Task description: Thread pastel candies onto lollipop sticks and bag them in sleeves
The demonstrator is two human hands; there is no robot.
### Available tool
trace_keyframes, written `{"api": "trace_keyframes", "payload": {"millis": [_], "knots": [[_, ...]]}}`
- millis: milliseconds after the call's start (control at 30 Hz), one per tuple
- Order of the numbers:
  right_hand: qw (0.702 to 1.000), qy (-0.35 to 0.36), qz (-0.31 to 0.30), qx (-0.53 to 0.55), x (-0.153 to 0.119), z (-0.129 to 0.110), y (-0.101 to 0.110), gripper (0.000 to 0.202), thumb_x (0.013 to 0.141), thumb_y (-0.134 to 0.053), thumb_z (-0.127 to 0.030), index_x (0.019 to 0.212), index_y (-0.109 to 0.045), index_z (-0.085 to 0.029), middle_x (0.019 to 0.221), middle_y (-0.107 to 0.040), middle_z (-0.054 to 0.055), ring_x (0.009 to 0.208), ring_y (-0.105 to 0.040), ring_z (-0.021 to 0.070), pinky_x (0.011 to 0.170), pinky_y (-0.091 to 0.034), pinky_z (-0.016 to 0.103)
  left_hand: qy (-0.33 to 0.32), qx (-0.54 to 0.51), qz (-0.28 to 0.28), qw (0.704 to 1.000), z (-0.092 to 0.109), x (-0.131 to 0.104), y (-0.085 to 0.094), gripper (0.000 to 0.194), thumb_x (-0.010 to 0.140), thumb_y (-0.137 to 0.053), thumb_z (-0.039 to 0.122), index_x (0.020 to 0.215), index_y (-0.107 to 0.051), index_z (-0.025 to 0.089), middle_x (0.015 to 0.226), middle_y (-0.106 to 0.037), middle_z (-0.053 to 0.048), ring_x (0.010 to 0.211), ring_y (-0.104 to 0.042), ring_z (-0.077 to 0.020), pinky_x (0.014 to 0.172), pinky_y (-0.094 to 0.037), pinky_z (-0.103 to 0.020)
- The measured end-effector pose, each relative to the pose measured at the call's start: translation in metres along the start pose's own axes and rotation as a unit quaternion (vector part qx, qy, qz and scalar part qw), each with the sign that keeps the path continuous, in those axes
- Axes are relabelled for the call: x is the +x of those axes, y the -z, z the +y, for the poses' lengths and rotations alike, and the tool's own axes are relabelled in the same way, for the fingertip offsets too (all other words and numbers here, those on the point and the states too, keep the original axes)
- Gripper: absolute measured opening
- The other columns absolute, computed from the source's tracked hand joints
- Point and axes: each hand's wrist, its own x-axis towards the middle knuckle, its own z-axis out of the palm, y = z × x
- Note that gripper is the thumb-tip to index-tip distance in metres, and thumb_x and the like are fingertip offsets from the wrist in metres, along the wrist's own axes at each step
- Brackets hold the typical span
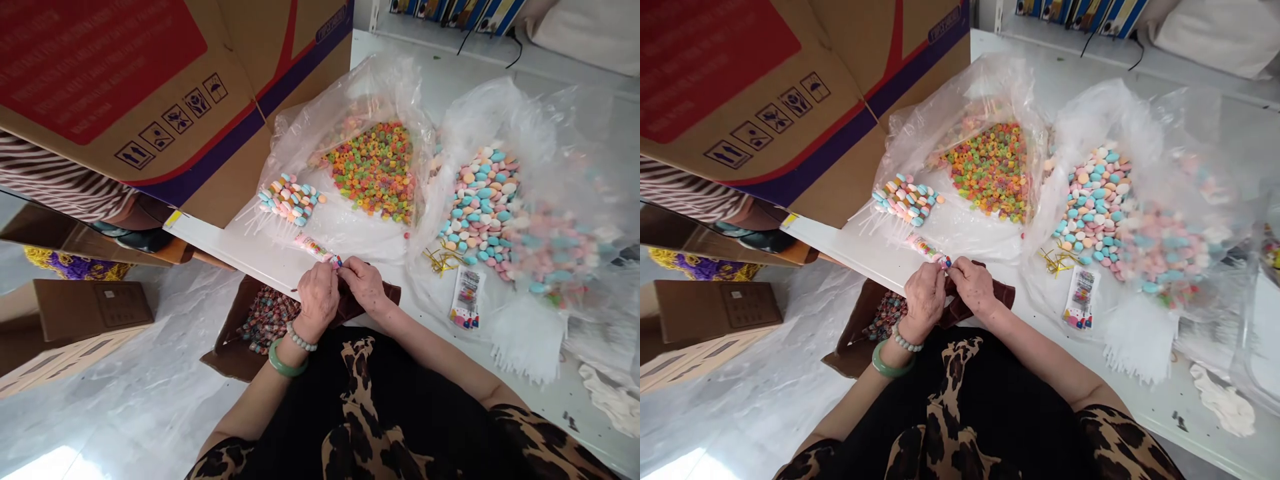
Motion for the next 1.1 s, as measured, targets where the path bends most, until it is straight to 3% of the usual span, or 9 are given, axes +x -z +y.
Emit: {"api": "trace_keyframes", "payload": {"millis": [267,367,467,567,633,733,833,967,1100], "knots": [[0.972,0.037,0.001,-0.234,0.010,0.000,0.001,0.022,0.093,-0.048,-0.033,0.079,-0.062,-0.023,0.070,-0.067,0.003,0.064,-0.057,0.0180,0.057,-0.022,0.029,0.054,-0.070,-0.028,0.996,-0.002,-0.001,-0.007,0.017,0.092,-0.043,0.020,0.079,-0.054,0.020,0.072,-0.060,-0.005,0.065,-0.055,-0.0174,0.063,-0.039,-0.030],[0.965,0.089,0.007,-0.246,0.015,-0.001,-0.007,0.025,0.092,-0.048,-0.035,0.077,-0.062,-0.021,0.071,-0.068,0.005,0.063,-0.056,0.0175,0.056,-0.020,0.030,0.126,-0.140,-0.015,0.982,-0.001,-0.002,-0.003,0.018,0.091,-0.045,0.022,0.074,-0.053,0.020,0.068,-0.057,-0.002,0.064,-0.052,-0.0159,0.064,-0.040,-0.029],[0.981,0.049,0.013,-0.188,0.019,0.000,-0.016,0.034,0.091,-0.049,-0.038,0.063,-0.058,-0.021,0.063,-0.064,0.003,0.058,-0.052,0.0157,0.055,-0.020,0.029,0.183,-0.258,-0.013,0.949,0.002,-0.004,0.001,0.019,0.091,-0.047,0.028,0.074,-0.053,0.021,0.069,-0.055,0.000,0.066,-0.051,-0.0144,0.064,-0.042,-0.027],[0.996,-0.002,0.025,-0.082,0.020,0.003,-0.018,0.042,0.091,-0.048,-0.040,0.054,-0.051,-0.021,0.054,-0.056,-0.001,0.054,-0.047,0.0135,0.054,-0.023,0.026,0.202,-0.365,-0.057,0.907,0.004,-0.006,0.003,0.024,0.091,-0.050,0.038,0.075,-0.054,0.020,0.068,-0.053,0.001,0.066,-0.050,-0.0130,0.064,-0.042,-0.026],[0.998,0.014,0.046,-0.046,0.018,0.005,-0.015,0.043,0.091,-0.048,-0.043,0.054,-0.051,-0.021,0.053,-0.053,-0.002,0.053,-0.045,0.0128,0.054,-0.024,0.025,0.250,-0.428,-0.072,0.865,0.002,-0.005,0.003,0.029,0.089,-0.052,0.045,0.074,-0.053,0.020,0.064,-0.050,0.002,0.060,-0.047,-0.0116,0.059,-0.041,-0.025],[0.990,0.072,0.078,-0.090,0.011,0.007,-0.011,0.046,0.093,-0.045,-0.046,0.054,-0.051,-0.021,0.052,-0.052,0.000,0.052,-0.044,0.0129,0.055,-0.023,0.027,0.354,-0.567,-0.073,0.741,-0.009,0.003,0.001,0.034,0.084,-0.057,0.053,0.082,-0.056,0.019,0.072,-0.058,0.001,0.059,-0.052,-0.0112,0.058,-0.044,-0.026],[0.975,0.122,0.081,-0.167,0.003,0.006,-0.011,0.047,0.095,-0.041,-0.045,0.058,-0.055,-0.020,0.056,-0.057,0.003,0.056,-0.048,0.0142,0.057,-0.024,0.028,0.395,-0.678,-0.053,0.618,-0.022,0.015,-0.002,0.034,0.078,-0.066,0.050,0.090,-0.059,0.019,0.086,-0.063,-0.003,0.074,-0.061,-0.0142,0.071,-0.052,-0.031],[0.967,0.109,0.112,-0.203,0.000,0.001,-0.008,0.035,0.096,-0.042,-0.039,0.078,-0.064,-0.019,0.066,-0.062,0.004,0.064,-0.053,0.0170,0.061,-0.029,0.028,0.405,-0.708,0.000,0.578,-0.024,0.025,-0.002,0.027,0.072,-0.074,0.038,0.085,-0.061,0.018,0.083,-0.064,-0.002,0.077,-0.061,-0.0129,0.076,-0.052,-0.030],[0.949,0.180,0.133,-0.224,0.004,-0.003,-0.002,0.022,0.094,-0.043,-0.022,0.094,-0.065,-0.019,0.082,-0.065,0.008,0.081,-0.056,0.0208,0.073,-0.035,0.030,0.406,-0.721,0.010,0.561,-0.013,0.024,0.001,0.027,0.068,-0.079,0.030,0.085,-0.064,0.016,0.082,-0.065,0.000,0.075,-0.060,-0.0111,0.073,-0.052,-0.027]]}}
